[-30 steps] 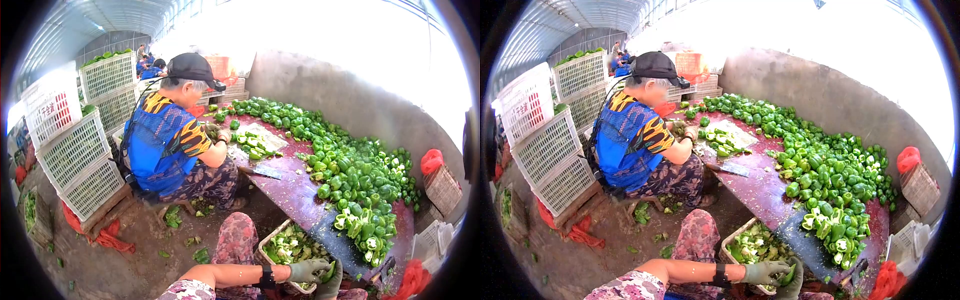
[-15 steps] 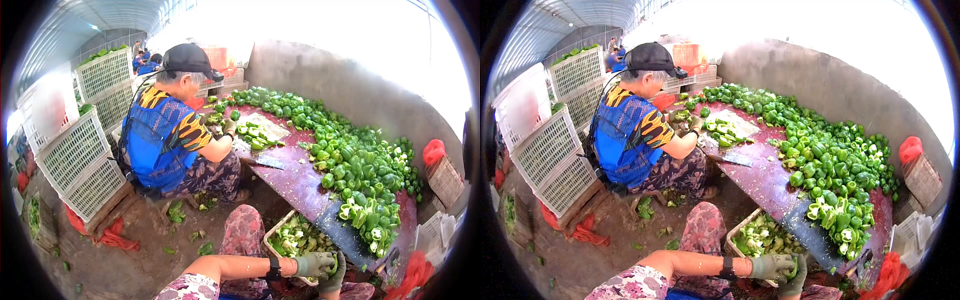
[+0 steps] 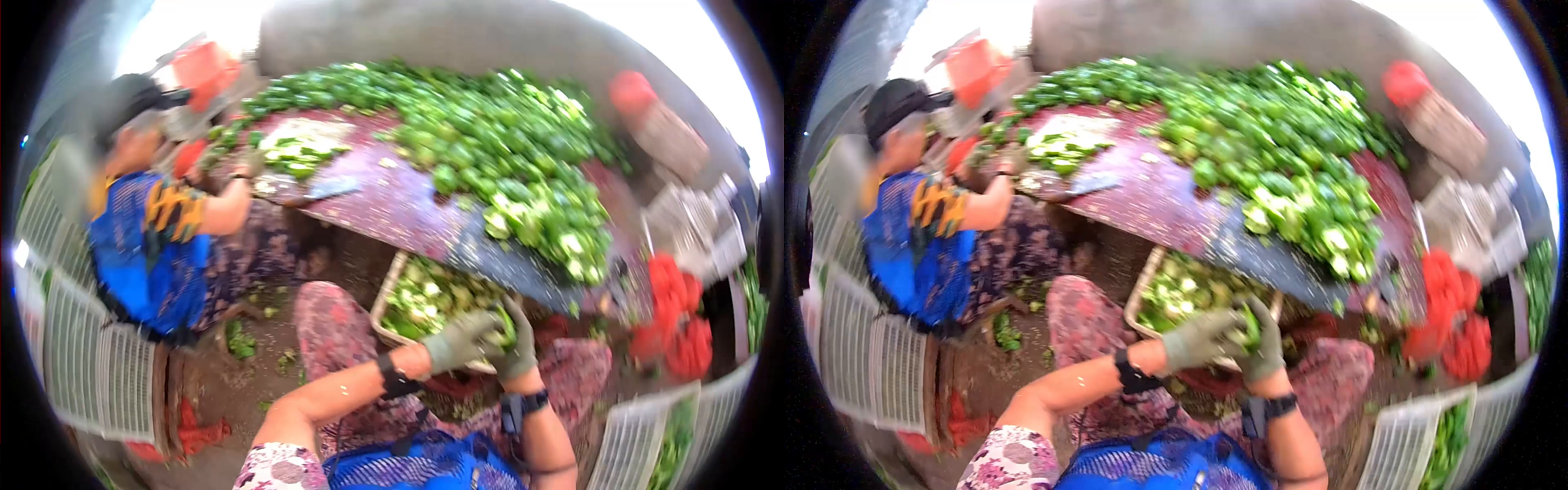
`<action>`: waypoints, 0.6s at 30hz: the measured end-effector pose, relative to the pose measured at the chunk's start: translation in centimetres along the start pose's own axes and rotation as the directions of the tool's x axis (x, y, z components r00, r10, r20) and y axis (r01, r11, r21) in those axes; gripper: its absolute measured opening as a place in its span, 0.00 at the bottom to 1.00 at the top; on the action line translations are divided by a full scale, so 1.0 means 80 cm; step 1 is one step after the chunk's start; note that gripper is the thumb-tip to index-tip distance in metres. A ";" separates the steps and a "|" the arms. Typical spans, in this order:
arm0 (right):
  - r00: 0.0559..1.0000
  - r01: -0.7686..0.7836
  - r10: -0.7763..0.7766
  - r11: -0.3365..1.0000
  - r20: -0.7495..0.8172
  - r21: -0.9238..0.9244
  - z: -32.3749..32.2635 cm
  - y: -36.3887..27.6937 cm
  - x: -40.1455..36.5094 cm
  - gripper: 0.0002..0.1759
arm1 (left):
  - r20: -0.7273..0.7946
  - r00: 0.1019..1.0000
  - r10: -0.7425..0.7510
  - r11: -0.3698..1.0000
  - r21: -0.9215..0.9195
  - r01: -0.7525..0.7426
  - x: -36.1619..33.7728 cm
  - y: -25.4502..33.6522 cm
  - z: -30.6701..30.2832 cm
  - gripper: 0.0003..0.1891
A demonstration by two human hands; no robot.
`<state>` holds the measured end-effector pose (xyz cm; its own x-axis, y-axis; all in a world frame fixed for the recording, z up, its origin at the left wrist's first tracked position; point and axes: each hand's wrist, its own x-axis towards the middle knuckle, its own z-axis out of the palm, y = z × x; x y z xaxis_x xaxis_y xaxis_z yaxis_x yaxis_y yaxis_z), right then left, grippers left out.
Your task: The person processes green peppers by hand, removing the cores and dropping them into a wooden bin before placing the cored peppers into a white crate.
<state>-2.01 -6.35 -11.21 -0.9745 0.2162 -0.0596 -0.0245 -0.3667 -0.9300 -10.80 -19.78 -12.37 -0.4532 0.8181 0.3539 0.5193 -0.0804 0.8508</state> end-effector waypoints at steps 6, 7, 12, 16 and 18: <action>0.909 -0.032 0.250 0.840 -0.334 0.541 0.034 -0.039 0.027 0.26 | -0.156 0.956 -0.247 0.968 -0.086 0.236 0.005 0.000 0.002 0.21; 0.925 0.200 -0.212 0.977 -0.315 -0.071 0.024 -0.010 0.030 0.19 | -0.250 0.931 -0.267 0.963 -0.033 0.268 0.005 -0.004 0.005 0.21; 0.892 0.146 0.068 0.892 -0.446 0.429 0.012 -0.011 0.042 0.16 | -0.482 0.792 -0.375 0.848 0.166 0.503 -0.003 -0.051 -0.019 0.22; 0.964 0.156 0.022 0.758 -0.264 0.634 -0.015 -0.027 0.039 0.14 | -0.500 0.745 -0.441 0.744 0.261 0.615 -0.005 -0.061 -0.044 0.27; 0.916 0.355 -0.309 0.921 -0.255 0.158 -0.018 0.003 0.051 0.13 | -0.460 0.658 -0.596 0.777 -0.535 0.330 0.003 -0.084 -0.022 0.28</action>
<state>-5.68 -4.28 -12.19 -0.8285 0.5421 0.1405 -0.4037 -0.4042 -0.8207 -15.67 -20.06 -17.34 -0.9409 0.3248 -0.0956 -0.1336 -0.0969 0.9863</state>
